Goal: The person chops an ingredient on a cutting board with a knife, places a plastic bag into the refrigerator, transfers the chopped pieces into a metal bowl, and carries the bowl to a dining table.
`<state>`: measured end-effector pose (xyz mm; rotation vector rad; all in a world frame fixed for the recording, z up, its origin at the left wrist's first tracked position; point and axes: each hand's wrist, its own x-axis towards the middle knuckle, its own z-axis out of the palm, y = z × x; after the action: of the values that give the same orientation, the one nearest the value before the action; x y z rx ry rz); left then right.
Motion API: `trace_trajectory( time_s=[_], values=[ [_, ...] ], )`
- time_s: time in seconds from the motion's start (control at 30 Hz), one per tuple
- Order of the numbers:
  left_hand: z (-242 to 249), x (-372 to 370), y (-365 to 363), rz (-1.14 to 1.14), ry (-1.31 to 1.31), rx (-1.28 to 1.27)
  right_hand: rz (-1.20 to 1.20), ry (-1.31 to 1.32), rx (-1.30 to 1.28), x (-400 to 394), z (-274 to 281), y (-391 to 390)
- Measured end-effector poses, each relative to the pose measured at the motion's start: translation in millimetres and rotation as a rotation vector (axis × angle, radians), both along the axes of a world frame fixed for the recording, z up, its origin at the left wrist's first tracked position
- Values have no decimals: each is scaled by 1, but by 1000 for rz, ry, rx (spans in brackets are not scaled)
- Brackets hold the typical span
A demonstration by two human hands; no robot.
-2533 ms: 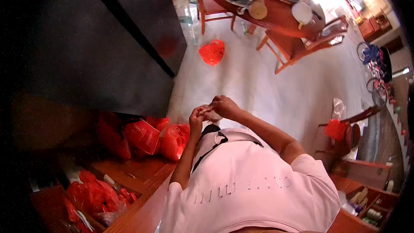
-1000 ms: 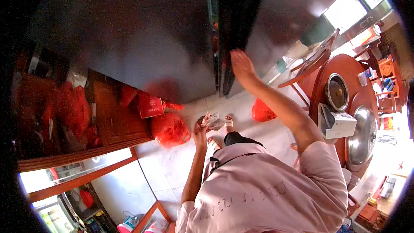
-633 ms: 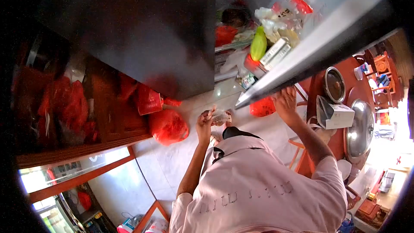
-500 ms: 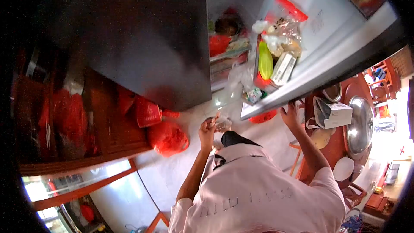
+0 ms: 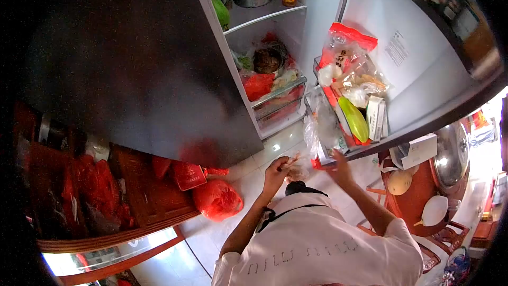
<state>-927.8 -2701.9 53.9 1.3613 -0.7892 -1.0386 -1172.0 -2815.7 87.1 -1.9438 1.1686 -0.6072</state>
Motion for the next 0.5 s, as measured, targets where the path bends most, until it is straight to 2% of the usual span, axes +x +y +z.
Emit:
trace_trajectory(
  time_s=[0.07, 0.1, 0.2, 0.27, 0.3, 0.33, 0.37, 0.4, 0.43, 0.47, 0.5],
  values=[
    [20, 8, -18, -48, -126, 60, 223, 141, -249, 64, 43, 7],
    [32, 14, -29, -74, -188, 89, 324, 335, -315, 89, 78, 2],
    [43, 31, -57, 1, -252, 12, 265, 272, -349, 131, 23, -31],
    [59, 48, -73, 24, -334, -38, 298, 293, -274, 155, 28, -50],
    [64, 54, -73, 74, -210, -39, 316, 305, -238, 167, 34, -59],
    [69, 59, -75, 127, -87, -42, 245, 112, -302, 181, 57, -66],
    [72, 66, -77, 183, 34, -48, 246, 213, -332, 190, 45, -88],
    [74, 76, -77, 162, 31, -38, 150, 213, -314, 207, 33, -112],
    [69, 85, -74, 195, 23, -12, 93, 69, -285, 224, 44, -131],
    [55, 93, -68, 231, 15, 11, 71, -32, -319, 242, 70, -148],
    [39, 101, -59, 268, 6, 33, 72, -36, -499, 260, 56, -179]
  ],
)
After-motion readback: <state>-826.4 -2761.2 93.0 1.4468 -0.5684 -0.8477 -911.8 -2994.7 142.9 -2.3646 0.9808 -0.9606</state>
